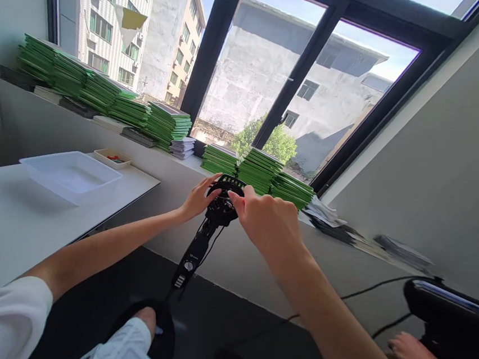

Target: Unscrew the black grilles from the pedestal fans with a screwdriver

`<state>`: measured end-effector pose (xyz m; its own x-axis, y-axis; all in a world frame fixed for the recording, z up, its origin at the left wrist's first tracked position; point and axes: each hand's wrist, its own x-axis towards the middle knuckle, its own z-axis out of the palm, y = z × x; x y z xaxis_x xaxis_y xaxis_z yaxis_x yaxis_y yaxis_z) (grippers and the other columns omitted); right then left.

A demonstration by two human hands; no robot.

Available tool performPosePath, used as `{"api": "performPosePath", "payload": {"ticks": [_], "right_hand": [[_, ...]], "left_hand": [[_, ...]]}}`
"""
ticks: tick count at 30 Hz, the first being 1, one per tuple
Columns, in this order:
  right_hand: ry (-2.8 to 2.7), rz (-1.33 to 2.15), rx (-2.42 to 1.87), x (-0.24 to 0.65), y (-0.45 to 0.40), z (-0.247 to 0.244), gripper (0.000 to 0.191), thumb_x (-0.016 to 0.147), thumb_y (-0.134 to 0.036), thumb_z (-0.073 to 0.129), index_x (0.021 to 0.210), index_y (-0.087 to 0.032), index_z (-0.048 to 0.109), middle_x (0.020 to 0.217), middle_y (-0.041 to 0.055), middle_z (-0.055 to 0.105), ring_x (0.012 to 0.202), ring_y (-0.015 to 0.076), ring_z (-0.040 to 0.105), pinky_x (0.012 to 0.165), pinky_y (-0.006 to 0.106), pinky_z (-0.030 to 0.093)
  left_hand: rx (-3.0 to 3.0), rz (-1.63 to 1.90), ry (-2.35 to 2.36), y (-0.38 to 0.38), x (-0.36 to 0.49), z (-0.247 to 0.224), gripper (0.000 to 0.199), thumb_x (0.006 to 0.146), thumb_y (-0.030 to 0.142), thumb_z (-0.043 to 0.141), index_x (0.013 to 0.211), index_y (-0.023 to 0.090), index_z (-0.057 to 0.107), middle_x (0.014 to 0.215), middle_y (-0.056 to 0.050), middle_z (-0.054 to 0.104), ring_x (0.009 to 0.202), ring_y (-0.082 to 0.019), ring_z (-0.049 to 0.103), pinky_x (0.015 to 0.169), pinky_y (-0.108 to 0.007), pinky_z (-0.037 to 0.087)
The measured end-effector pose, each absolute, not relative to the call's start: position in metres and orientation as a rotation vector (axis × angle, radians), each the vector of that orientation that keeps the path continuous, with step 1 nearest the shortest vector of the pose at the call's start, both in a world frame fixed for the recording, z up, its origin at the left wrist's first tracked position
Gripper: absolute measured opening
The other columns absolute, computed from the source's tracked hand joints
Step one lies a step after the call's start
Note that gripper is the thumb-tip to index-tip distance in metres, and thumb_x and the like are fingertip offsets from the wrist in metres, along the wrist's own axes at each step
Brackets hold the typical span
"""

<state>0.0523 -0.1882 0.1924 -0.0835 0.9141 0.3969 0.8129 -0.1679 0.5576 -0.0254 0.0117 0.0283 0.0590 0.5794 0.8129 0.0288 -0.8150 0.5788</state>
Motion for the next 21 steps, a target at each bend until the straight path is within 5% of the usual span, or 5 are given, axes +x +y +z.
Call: {"api": "performPosePath", "payload": {"ticks": [5,8,12,17,21], "right_hand": [[2.027,1.016,2.036,0.051,-0.187,0.195,0.041,0.103,-0.051,0.041,0.119,-0.017,0.056,0.067,0.0052,0.069,0.060,0.0231,0.065,0.053,0.027,0.028],[1.951,1.096,2.067,0.052,-0.187,0.196,0.045,0.104,-0.054,0.034,0.106,-0.018,0.060,0.065,0.0072,0.067,0.061,0.0251,0.065,0.054,0.028,0.027],[2.117,0.869,2.090,0.054,-0.188,0.197,0.036,0.103,-0.046,0.040,0.122,-0.018,0.053,0.071,0.0043,0.071,0.062,0.0215,0.065,0.056,0.026,0.031],[1.931,1.138,2.044,0.053,-0.188,0.197,0.052,0.104,-0.058,0.029,0.102,-0.017,0.061,0.063,0.0088,0.065,0.061,0.0265,0.065,0.053,0.029,0.027],[2.130,0.884,1.995,0.051,-0.187,0.199,0.036,0.101,-0.047,0.041,0.119,-0.018,0.055,0.068,0.0043,0.069,0.058,0.0213,0.063,0.053,0.026,0.030]], "left_hand": [[1.903,1.810,0.618,0.017,-0.022,0.039,0.054,0.098,0.043,0.065,0.148,0.029,0.053,0.117,-0.008,0.069,0.107,-0.025,0.067,0.103,-0.045,0.053],[1.904,1.739,0.505,0.020,-0.022,0.033,0.050,0.098,0.039,0.064,0.145,0.027,0.056,0.115,-0.007,0.066,0.111,-0.025,0.066,0.105,-0.043,0.053],[1.919,1.688,0.333,0.020,-0.022,0.019,0.047,0.095,0.036,0.066,0.141,0.025,0.059,0.124,-0.008,0.064,0.121,-0.025,0.063,0.109,-0.042,0.051],[1.869,1.694,0.447,0.018,-0.024,0.026,0.045,0.091,0.037,0.073,0.133,0.022,0.063,0.123,-0.010,0.065,0.115,-0.028,0.066,0.106,-0.046,0.052],[1.907,1.693,0.506,0.020,-0.028,0.036,0.057,0.087,0.041,0.079,0.138,0.023,0.059,0.120,-0.010,0.067,0.111,-0.029,0.068,0.105,-0.049,0.053]]}}
